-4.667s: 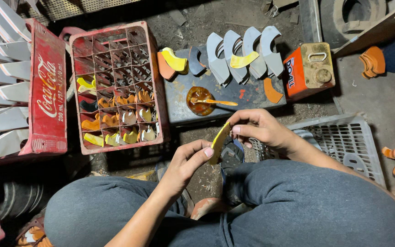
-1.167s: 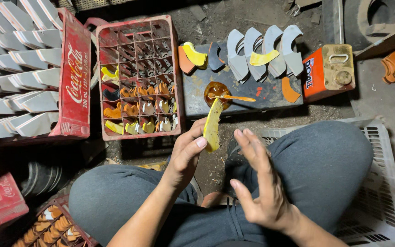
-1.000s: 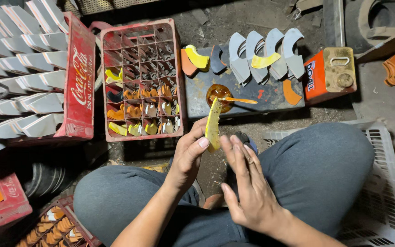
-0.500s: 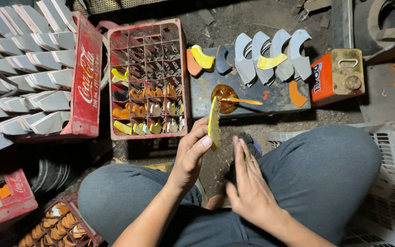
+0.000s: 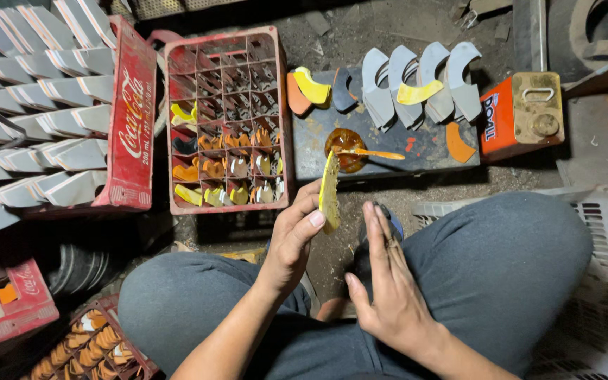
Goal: The person sits on the floor and applies a brown adhesive to curved shoe sole pieces using a small brush. They pick up each piece, coat the surface, and place it back into a red crate or onto a nearby surface.
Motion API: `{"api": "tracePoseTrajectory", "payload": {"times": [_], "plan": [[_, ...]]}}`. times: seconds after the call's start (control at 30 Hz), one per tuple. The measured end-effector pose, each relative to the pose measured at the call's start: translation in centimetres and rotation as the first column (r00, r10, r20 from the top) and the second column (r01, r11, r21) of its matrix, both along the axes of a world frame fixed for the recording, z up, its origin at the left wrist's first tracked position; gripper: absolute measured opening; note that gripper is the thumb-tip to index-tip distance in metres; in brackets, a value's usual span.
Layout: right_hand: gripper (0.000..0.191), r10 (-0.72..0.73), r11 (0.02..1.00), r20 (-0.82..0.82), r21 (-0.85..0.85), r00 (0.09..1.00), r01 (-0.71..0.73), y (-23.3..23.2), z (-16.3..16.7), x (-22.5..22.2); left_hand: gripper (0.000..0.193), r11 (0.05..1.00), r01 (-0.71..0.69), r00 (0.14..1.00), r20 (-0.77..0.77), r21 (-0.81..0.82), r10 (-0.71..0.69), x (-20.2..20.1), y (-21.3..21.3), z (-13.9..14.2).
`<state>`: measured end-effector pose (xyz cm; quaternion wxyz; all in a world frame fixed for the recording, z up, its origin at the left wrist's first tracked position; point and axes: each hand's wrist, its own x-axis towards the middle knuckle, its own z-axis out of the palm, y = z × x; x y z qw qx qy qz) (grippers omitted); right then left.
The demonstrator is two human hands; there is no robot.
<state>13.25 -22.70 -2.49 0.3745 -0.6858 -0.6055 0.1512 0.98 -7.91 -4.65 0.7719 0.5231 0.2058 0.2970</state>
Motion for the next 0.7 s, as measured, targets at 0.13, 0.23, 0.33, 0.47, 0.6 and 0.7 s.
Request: {"api": "tracePoseTrajectory", "payload": {"times": [0.13, 0.23, 0.33, 0.47, 0.6, 0.7], "plan": [[0.092, 0.091, 0.974, 0.065, 0.201, 0.994, -0.102, -0.4, 0.0, -0.6, 0.043, 0.999, 0.02, 1.0, -0.011, 0.039, -0.019, 0.2, -0.1, -0.1], [0.096, 0.114, 0.992, 0.055, 0.04, 0.992, -0.117, 0.5, -0.5, -0.6, 0.043, 1.0, 0.005, 1.0, -0.003, 0.024, -0.005, 0.2, 0.0, -0.1], [0.099, 0.057, 0.994, 0.029, -0.095, 0.998, -0.054, 0.7, -0.5, 0.0, 0.045, 1.0, -0.016, 1.0, -0.003, -0.026, 0.016, 0.0, 0.0, 0.0], [0.094, 0.061, 0.989, 0.03, 0.131, 0.998, -0.064, -0.1, 0.2, -0.1, 0.045, 1.0, 0.011, 1.0, -0.016, 0.026, -0.011, -0.1, -0.3, -0.1], [0.094, 0.184, 0.969, -0.017, 0.17, 0.983, -0.178, 0.3, 0.0, -0.8, 0.046, 0.995, 0.021, 1.0, -0.013, 0.1, -0.02, 0.1, -0.1, 0.0], [0.099, 0.126, 0.991, -0.036, -0.029, 0.991, -0.127, 0.7, -0.4, -0.5, 0.048, 0.999, -0.01, 1.0, -0.028, 0.033, 0.011, 0.0, 0.0, 0.0]]}}
